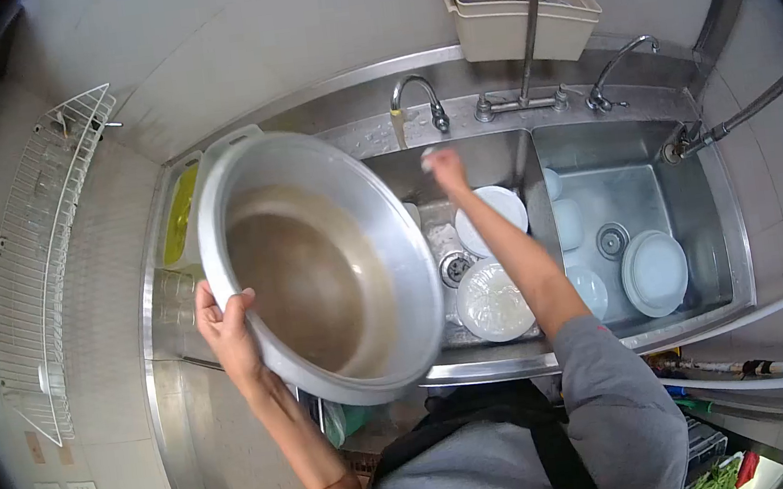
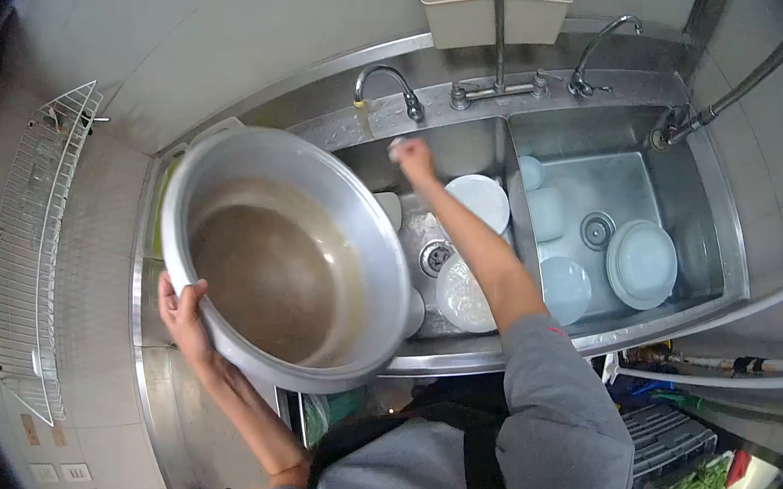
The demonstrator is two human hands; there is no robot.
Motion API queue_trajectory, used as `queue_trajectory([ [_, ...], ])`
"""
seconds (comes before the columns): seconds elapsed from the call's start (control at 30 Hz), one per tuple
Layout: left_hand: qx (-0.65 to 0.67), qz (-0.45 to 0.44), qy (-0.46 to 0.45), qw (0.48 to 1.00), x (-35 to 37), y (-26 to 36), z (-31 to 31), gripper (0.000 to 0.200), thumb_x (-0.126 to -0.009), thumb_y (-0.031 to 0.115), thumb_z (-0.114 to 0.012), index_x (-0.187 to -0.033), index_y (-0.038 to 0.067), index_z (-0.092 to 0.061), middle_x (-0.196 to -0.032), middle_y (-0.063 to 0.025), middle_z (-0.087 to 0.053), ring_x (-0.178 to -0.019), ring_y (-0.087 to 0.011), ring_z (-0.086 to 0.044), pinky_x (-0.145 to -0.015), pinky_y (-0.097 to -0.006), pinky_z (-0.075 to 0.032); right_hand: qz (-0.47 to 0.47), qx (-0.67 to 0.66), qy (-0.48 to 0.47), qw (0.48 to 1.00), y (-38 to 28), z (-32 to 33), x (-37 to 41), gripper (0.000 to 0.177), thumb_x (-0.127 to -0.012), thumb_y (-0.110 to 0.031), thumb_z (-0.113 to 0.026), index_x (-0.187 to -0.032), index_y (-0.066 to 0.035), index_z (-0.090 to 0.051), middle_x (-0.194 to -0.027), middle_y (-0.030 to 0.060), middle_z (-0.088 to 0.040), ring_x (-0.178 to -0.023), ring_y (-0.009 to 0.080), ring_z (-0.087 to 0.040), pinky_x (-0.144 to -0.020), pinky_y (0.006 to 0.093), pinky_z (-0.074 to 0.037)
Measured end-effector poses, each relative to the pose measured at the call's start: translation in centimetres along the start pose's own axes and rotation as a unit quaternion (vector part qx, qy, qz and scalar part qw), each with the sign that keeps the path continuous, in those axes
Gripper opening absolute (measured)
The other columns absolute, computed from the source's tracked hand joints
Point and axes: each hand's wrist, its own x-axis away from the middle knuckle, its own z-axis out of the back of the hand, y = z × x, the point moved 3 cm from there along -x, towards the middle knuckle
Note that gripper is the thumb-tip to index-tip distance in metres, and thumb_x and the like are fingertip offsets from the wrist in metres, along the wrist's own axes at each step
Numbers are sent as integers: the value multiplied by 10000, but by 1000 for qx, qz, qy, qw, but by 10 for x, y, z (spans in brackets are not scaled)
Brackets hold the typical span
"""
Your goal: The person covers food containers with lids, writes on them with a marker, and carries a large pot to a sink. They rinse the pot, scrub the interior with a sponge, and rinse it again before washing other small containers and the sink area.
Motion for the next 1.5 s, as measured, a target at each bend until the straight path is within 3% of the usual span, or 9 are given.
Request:
queue_trajectory([
  [0.43, 141, 168, -15, 976, 22, -97, -57, 178, -629, -23, -564, -710, 91, -453, -629, 36, -458, -556, -56, -397, -520, -198, -300, 249, 135, -41, 958, -58, -17, -34, 378, -671, -232, -663, -934, -28, -483, -867, 201, -593, -820, 363, -578, -724, 415, -448],
  [0.53, 152, 173, -29, 973, 27, -100, -69, 191, -632, -49, -559, -708, 91, -453, -638, 33, -471, -569, -54, -412, -534, -197, -314, 293, 121, 107, 942, -45, -31, 4, 364, -631, -115, -617, -957, -46, -471, -957, 209, -538, -959, 343, -517, -796, 399, -415],
  [0.6, 165, 173, -50, 970, 27, -99, -76, 189, -634, -51, -557, -709, 90, -455, -646, 31, -477, -575, -56, -421, -543, -197, -326, 251, 264, -234, 902, -20, -55, 15, 399, -602, -83, -596, -979, -53, -467, -1037, 191, -502, -1031, 331, -473, -840, 385, -399],
  [0.7, 174, 178, -67, 966, 26, -92, -80, 193, -634, -62, -552, -706, 91, -459, -663, 27, -489, -585, -57, -436, -563, -195, -348, 435, 373, -361, 736, -26, -60, 25, 431, -584, -87, -612, -995, -54, -486, -1045, 169, -511, -1027, 329, -476, -851, 384, -405],
  [0.8, 165, 159, -67, 971, 23, -94, -75, 197, -634, -71, -549, -704, 90, -459, -664, 26, -493, -588, -56, -443, -567, -195, -355, 449, 269, -374, 766, -49, -31, 18, 448, -604, -110, -618, -1032, -67, -492, -995, 152, -544, -1003, 335, -500, -843, 387, -420],
  [1.0, 185, 165, -73, 966, 22, -84, -74, 192, -643, -76, -540, -701, 89, -458, -653, 31, -489, -587, -46, -436, -556, -191, -343, -53, 153, -430, 888, 31, 27, 21, 394, -655, -185, -644, -1000, -44, -515, -933, 141, -563, -929, 237, -541, -794, 332, -436],
  [1.13, 184, 159, -57, 968, 18, -78, -70, 192, -634, -63, -554, -701, 91, -461, -655, 31, -488, -590, -46, -435, -555, -192, -337, 88, 95, 2, 992, 76, 47, -16, 438, -643, -279, -699, -967, -27, -544, -787, 88, -568, -666, 215, -559, -591, 340, -460],
  [1.27, 192, 168, -40, 966, 16, -85, -52, 184, -624, -44, -568, -736, 80, -491, -675, 30, -491, -603, -56, -443, -562, -191, -337, -150, 305, -274, 900, 64, 63, -7, 893, -497, -617, -722, -994, 101, -536, -889, 163, -594, -824, 293, -577, -693, 343, -465],
  [1.5, 89, 136, 47, 986, 29, -95, -21, 215, -672, -22, -554, -860, 52, -481, -718, 17, -470, -659, -85, -449, -654, -212, -362, -50, 332, -249, 908, 31, 35, -27, 734, -515, -645, -687, -809, 21, -599, -731, 119, -571, -633, 208, -551, -579, 343, -440],
])
